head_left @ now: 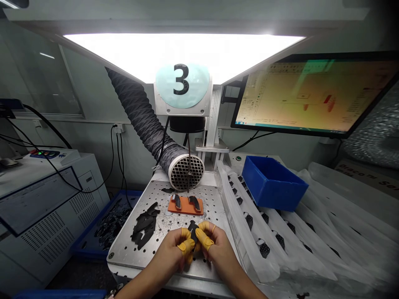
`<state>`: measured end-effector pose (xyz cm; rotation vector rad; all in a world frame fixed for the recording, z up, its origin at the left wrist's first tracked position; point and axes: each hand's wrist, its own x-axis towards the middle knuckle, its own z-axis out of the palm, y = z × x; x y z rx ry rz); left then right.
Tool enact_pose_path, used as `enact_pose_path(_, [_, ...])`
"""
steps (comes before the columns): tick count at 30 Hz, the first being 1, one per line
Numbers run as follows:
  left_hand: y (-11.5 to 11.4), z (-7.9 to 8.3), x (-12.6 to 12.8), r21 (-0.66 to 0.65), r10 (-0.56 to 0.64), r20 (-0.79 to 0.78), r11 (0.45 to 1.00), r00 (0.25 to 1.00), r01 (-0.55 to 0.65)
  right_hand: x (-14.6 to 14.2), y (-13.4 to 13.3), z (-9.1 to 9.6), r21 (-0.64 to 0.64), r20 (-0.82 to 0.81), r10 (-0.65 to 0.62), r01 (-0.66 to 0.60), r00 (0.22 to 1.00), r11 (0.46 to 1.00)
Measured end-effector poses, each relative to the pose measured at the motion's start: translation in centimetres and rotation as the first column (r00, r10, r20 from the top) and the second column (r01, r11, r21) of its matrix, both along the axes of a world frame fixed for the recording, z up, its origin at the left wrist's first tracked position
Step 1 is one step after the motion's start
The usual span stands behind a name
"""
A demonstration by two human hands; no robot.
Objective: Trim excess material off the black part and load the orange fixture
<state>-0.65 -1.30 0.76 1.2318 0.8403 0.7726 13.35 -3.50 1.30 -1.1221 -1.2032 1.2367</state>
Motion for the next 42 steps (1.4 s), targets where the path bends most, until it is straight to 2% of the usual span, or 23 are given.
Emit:
enact_pose_path(17, [0.05, -0.24, -0.10, 0.003, -0.009, -0.006, 1.000, 1.000, 0.009, 0.01, -0.07, -0.14, -0.009, -0.002, -0.008, 0.008, 1.000, 1.000])
enact_pose_path(42, [0.00, 0.31, 0.05, -0.003, 0.006, -0.012, 1.000, 1.000, -0.006, 0.08, -0.03, -0.16, -0.003, 0.011, -0.007, 0.007, 1.000, 1.000])
